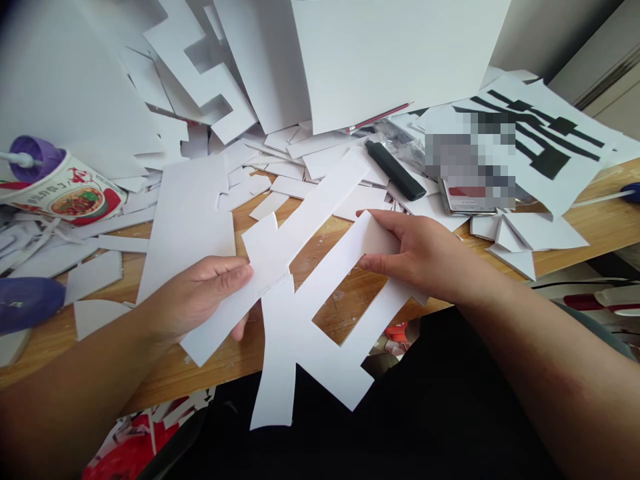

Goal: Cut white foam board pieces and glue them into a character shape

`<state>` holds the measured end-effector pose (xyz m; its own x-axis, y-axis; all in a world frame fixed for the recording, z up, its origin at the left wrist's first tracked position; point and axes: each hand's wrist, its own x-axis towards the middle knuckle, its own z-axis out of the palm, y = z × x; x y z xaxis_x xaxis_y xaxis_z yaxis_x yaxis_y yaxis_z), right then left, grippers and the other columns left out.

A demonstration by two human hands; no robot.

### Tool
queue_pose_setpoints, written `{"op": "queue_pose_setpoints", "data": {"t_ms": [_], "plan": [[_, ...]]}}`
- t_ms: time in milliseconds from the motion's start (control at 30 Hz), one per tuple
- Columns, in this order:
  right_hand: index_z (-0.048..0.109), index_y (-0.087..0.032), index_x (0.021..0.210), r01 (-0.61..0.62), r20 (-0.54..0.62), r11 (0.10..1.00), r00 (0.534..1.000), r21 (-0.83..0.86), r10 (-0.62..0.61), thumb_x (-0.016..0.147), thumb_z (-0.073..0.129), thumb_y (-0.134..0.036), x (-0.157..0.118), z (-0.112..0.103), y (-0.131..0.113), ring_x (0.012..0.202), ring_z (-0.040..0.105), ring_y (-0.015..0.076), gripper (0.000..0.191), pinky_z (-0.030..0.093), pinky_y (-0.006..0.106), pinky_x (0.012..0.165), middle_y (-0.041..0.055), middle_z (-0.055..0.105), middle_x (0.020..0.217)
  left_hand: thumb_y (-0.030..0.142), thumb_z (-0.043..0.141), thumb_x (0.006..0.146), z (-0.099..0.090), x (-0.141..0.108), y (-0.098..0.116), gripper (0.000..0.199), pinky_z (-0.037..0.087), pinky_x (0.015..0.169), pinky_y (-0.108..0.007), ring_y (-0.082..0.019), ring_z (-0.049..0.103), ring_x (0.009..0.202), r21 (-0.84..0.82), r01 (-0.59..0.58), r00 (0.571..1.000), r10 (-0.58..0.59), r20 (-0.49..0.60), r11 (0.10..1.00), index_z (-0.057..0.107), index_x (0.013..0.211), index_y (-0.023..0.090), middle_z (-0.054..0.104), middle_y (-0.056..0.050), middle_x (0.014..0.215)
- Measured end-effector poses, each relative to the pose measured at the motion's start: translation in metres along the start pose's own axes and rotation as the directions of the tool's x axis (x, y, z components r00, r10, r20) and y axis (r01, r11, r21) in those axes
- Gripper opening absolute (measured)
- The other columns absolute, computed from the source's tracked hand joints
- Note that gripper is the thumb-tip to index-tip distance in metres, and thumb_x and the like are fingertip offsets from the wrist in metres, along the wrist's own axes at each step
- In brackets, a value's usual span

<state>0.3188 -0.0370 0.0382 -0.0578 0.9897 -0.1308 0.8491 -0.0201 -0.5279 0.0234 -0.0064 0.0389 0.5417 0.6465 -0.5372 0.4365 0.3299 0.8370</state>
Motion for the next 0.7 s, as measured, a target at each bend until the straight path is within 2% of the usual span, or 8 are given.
{"op": "queue_pose_setpoints", "data": {"t_ms": [133, 300, 400, 467, 700], "plan": [[0.057, -0.021, 0.127, -0.004, 0.035, 1.000, 0.999, -0.016, 0.005, 0.082, 0.062, -0.048, 0.0003, -0.0021, -0.0051, 0.072, 0.064, 0.0212, 0.053, 0.045, 0.027, 0.055, 0.0043, 0.070, 0.102, 0.064, 0.051, 0.084, 0.0013, -0.0005, 0.0017, 0.046, 0.039, 0.042, -0.022, -0.013, 0.056, 0.042, 0.017, 0.021, 1.000, -0.021, -0.024, 1.000, 0.057, 0.069, 0.021, 0.062, 0.000, 0.048], [0.061, -0.018, 0.118, 0.003, 0.035, 0.999, 0.999, -0.033, -0.002, 0.082, 0.061, -0.046, 0.0012, -0.0031, -0.0078, 0.067, 0.062, 0.0197, 0.046, 0.044, 0.027, 0.054, 0.0043, 0.071, 0.092, 0.062, 0.053, 0.084, -0.0010, 0.0004, 0.0017, 0.045, 0.041, 0.044, -0.022, -0.013, 0.058, 0.044, -0.001, 0.004, 1.000, -0.004, 0.018, 1.000, 0.059, 0.072, 0.020, 0.064, 0.000, 0.055], [0.060, -0.018, 0.120, 0.002, 0.043, 1.000, 0.999, -0.025, 0.000, 0.082, 0.061, -0.047, 0.0016, -0.0035, -0.0066, 0.064, 0.061, 0.0185, 0.048, 0.042, 0.026, 0.053, 0.0026, 0.070, 0.085, 0.057, 0.052, 0.088, -0.0029, 0.0022, 0.0003, 0.041, 0.045, 0.048, -0.023, -0.012, 0.060, 0.046, -0.051, -0.028, 0.999, 0.030, 0.039, 0.998, 0.063, 0.078, 0.019, 0.068, -0.001, 0.067], [0.058, -0.019, 0.123, 0.008, 0.042, 0.999, 0.999, -0.031, -0.007, 0.083, 0.061, -0.046, 0.0015, -0.0040, -0.0053, 0.066, 0.061, 0.0188, 0.049, 0.042, 0.026, 0.055, 0.0027, 0.070, 0.088, 0.053, 0.053, 0.089, -0.0041, 0.0031, -0.0009, 0.037, 0.046, 0.048, -0.023, -0.012, 0.061, 0.046, -0.081, -0.030, 0.999, 0.033, 0.040, 0.996, 0.064, 0.082, 0.019, 0.069, -0.001, 0.072], [0.053, -0.021, 0.131, -0.005, 0.039, 1.000, 0.999, 0.010, 0.005, 0.082, 0.063, -0.044, 0.0002, -0.0049, -0.0027, 0.068, 0.064, 0.0199, 0.055, 0.046, 0.027, 0.054, 0.0038, 0.071, 0.098, 0.053, 0.052, 0.090, -0.0071, 0.0037, -0.0033, 0.037, 0.047, 0.049, -0.022, -0.012, 0.062, 0.049, -0.094, -0.013, 0.999, 0.017, 0.041, 0.995, 0.062, 0.084, 0.018, 0.069, -0.002, 0.073]]}}
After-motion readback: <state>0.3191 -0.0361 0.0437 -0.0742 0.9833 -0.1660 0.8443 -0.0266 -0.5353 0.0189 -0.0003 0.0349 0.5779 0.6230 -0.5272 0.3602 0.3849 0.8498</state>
